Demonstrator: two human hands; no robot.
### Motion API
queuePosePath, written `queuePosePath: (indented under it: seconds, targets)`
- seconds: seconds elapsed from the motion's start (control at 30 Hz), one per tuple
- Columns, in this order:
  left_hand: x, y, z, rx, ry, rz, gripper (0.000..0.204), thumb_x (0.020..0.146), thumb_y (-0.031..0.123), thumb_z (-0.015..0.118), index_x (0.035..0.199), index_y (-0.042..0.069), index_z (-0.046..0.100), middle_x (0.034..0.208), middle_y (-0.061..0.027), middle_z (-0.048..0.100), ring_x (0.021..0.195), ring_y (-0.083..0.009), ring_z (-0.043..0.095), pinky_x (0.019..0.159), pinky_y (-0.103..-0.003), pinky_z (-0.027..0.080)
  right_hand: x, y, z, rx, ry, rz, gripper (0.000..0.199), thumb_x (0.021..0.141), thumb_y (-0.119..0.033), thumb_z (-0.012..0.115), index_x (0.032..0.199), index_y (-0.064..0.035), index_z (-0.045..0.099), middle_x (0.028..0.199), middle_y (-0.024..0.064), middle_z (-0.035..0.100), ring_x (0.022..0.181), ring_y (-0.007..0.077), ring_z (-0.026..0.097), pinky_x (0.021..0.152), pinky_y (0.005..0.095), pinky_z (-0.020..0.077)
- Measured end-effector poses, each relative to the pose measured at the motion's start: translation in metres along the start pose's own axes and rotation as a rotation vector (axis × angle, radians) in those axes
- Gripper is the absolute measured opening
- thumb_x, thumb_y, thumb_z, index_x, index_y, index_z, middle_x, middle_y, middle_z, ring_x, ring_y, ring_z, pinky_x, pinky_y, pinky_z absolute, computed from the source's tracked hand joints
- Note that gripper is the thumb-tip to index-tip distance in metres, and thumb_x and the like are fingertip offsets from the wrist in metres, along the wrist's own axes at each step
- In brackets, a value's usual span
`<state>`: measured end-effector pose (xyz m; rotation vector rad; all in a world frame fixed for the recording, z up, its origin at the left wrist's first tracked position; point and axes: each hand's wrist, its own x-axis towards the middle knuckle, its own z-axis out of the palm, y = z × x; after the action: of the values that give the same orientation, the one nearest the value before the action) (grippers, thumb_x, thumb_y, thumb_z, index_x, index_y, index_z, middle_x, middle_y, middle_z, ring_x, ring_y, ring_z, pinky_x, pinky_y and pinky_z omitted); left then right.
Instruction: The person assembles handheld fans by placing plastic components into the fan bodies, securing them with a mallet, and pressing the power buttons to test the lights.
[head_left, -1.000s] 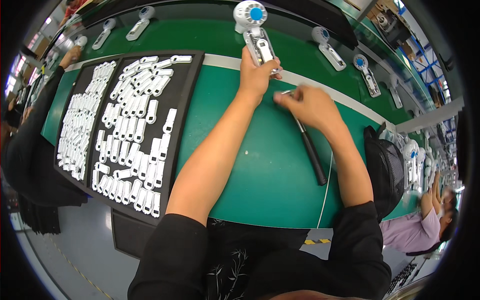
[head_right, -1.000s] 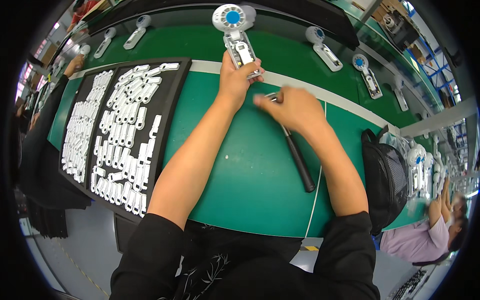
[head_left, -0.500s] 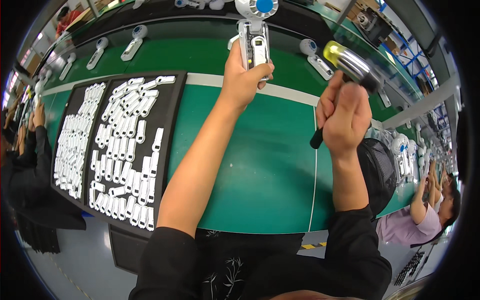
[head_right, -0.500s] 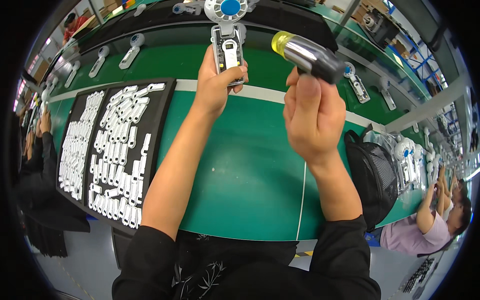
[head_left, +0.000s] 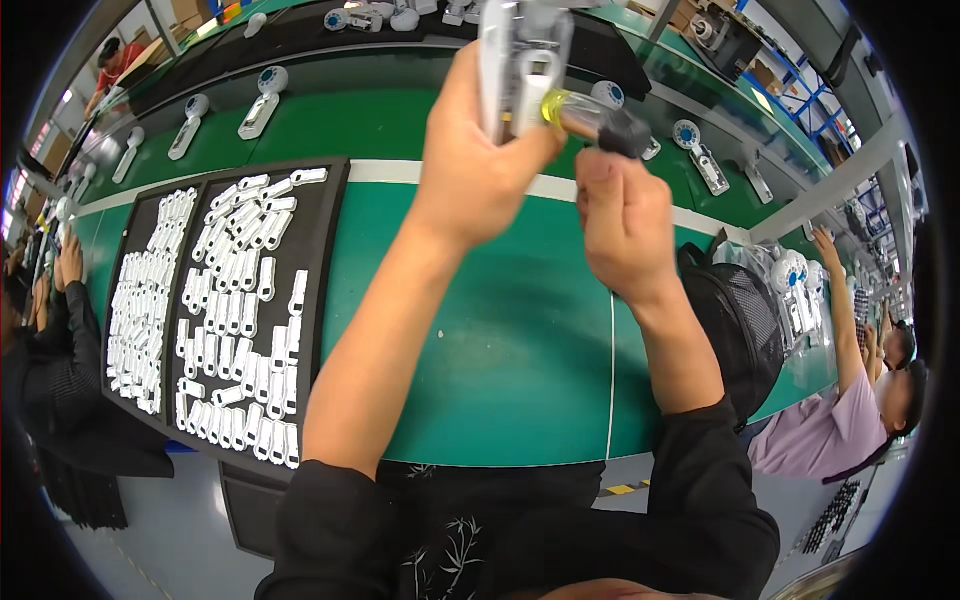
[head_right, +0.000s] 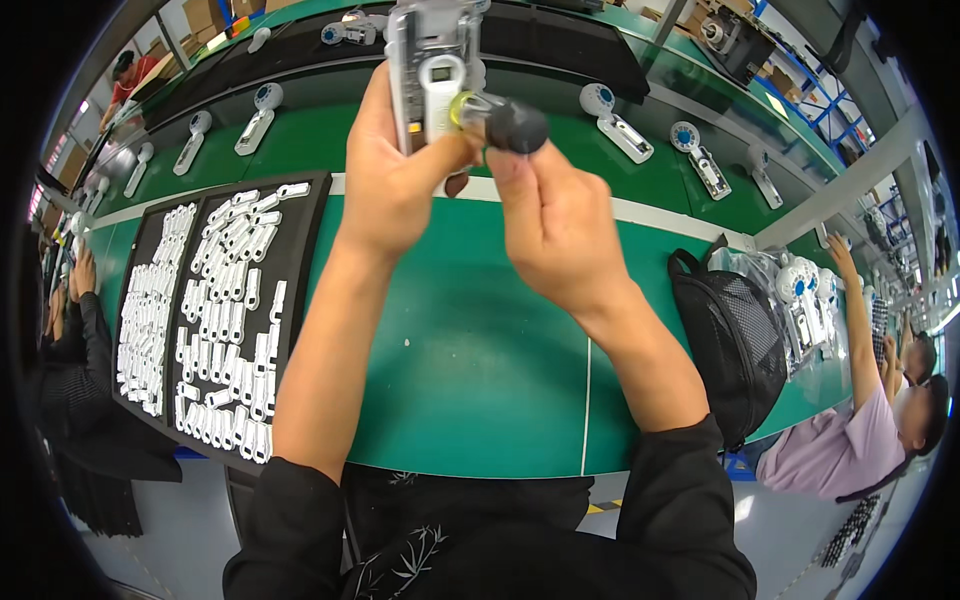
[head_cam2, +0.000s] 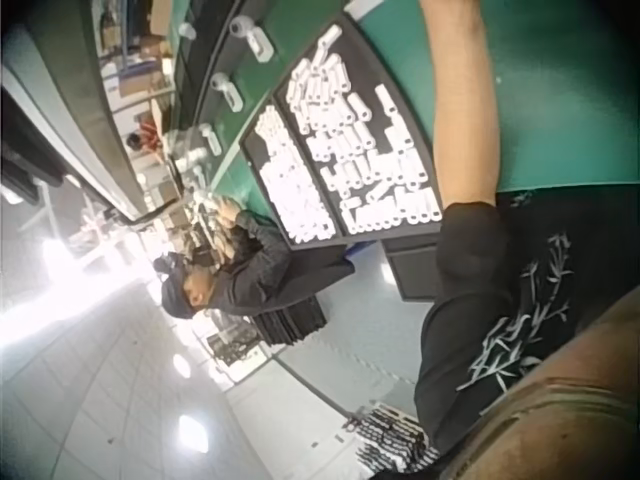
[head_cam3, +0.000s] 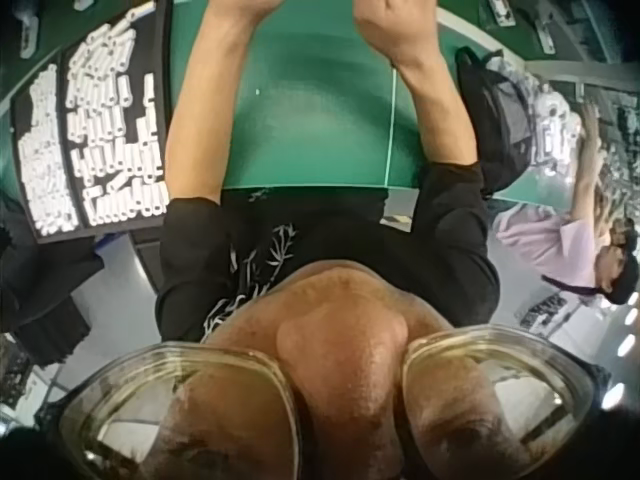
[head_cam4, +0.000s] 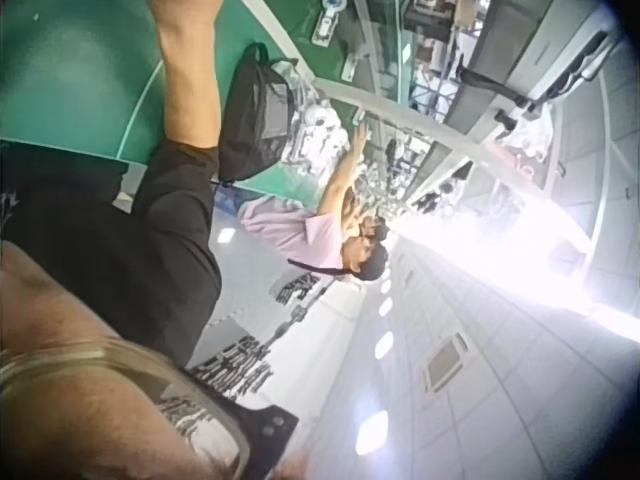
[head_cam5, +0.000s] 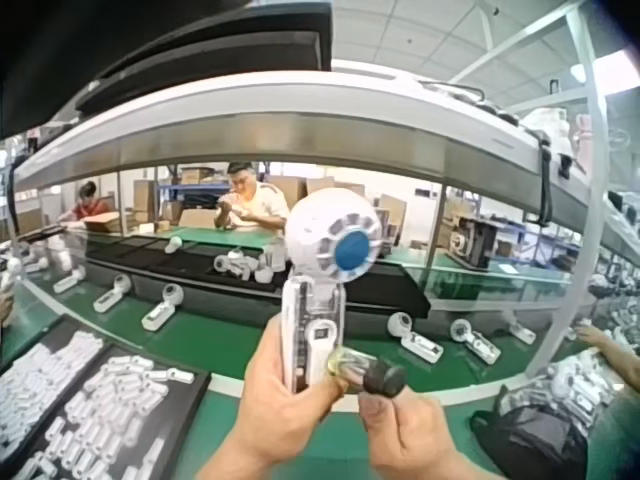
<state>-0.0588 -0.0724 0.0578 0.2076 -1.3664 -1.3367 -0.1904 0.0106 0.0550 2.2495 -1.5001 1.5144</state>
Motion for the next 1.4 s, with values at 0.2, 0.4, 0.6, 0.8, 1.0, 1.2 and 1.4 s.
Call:
queuePosePath:
  seconds: [0.2, 0.4, 0.6, 0.8, 1.0, 1.2, 1.4]
  targets:
    - [0.001, 0.008, -0.003, -0.035, -0.009, -0.108, 0.041, 0.076, -0.002, 0.062, 0.113, 0.0, 0.044, 0.082, -0.0077, 0.058, 0.061, -0.0119, 0.056, 0.045, -0.025, 0.042, 0.004, 0.015, -0.008, -0.126, 0.163, -0.292, 0.029, 0.096, -0.029, 0.049, 0.085, -0.0026, 0.055, 0.071, 0.0084, 0.05, 0.045, 0.0219, 0.041, 0.041, 0.0324, 0.0355]
    - [-0.001, 0.006, 0.004, 0.046, 0.014, -0.076, 0.043, 0.075, -0.003, 0.062, 0.114, 0.001, 0.045, 0.074, -0.0021, 0.053, 0.056, -0.0086, 0.051, 0.046, -0.024, 0.041, -0.01, 0.002, -0.019, 0.547, 0.113, 0.117, 0.021, 0.088, -0.019, 0.06, 0.094, 0.0011, 0.058, 0.078, 0.008, 0.054, 0.049, 0.022, 0.045, 0.046, 0.0342, 0.0383]
    - [-0.004, 0.007, 0.002, 0.134, 0.018, -0.117, 0.045, 0.074, -0.002, 0.063, 0.115, -0.001, 0.045, 0.081, -0.0034, 0.055, 0.069, -0.0093, 0.055, 0.056, -0.026, 0.046, -0.007, -0.004, -0.018, -0.238, 0.228, -0.144, 0.018, 0.089, -0.017, 0.058, 0.086, 0.0008, 0.056, 0.066, 0.0036, 0.05, 0.056, 0.0138, 0.047, 0.051, 0.0293, 0.0389]
    - [-0.004, 0.013, 0.006, 0.123, -0.022, -0.178, 0.044, 0.074, 0.0, 0.064, 0.115, -0.001, 0.045, 0.083, -0.0048, 0.056, 0.067, -0.0099, 0.056, 0.053, -0.025, 0.045, -0.01, 0.003, -0.023, -0.264, 0.292, -0.316, 0.024, 0.096, -0.018, 0.049, 0.079, -0.0011, 0.052, 0.062, 0.0029, 0.049, 0.058, 0.0108, 0.047, 0.05, 0.0275, 0.0368]
    - [-0.005, 0.003, 0.012, 0.113, -0.016, -0.128, 0.04, 0.076, 0.004, 0.065, 0.112, 0.001, 0.047, 0.078, -0.0043, 0.058, 0.059, -0.01, 0.056, 0.043, -0.023, 0.041, -0.003, -0.025, -0.024, 0.222, 0.163, 0.161, 0.039, 0.102, -0.031, 0.043, 0.074, -0.0033, 0.049, 0.059, 0.0003, 0.045, 0.056, 0.0098, 0.042, 0.049, 0.0285, 0.0332]
    - [-0.006, -0.002, 0.011, 0.084, 0.001, -0.241, 0.037, 0.078, 0.007, 0.067, 0.11, 0.001, 0.049, 0.077, -0.0051, 0.059, 0.059, -0.0124, 0.058, 0.045, -0.026, 0.045, 0.013, -0.014, -0.014, 0.015, -0.014, 0.257, 0.044, 0.102, -0.038, 0.045, 0.077, -0.002, 0.048, 0.057, 0.0036, 0.04, 0.051, 0.0125, 0.04, 0.048, 0.0315, 0.0348]
    - [0.008, -0.011, -0.019, -0.284, 0.3, -0.416, 0.033, 0.09, 0.029, 0.058, 0.107, 0.002, 0.052, 0.081, -0.0102, 0.063, 0.058, -0.0176, 0.061, 0.048, -0.032, 0.05, 0.013, 0.026, 0.001, -0.244, -0.248, 0.493, 0.046, 0.097, -0.037, 0.051, 0.077, 0.0037, 0.059, 0.063, 0.02, 0.056, 0.059, 0.0372, 0.055, 0.057, 0.0433, 0.0442]
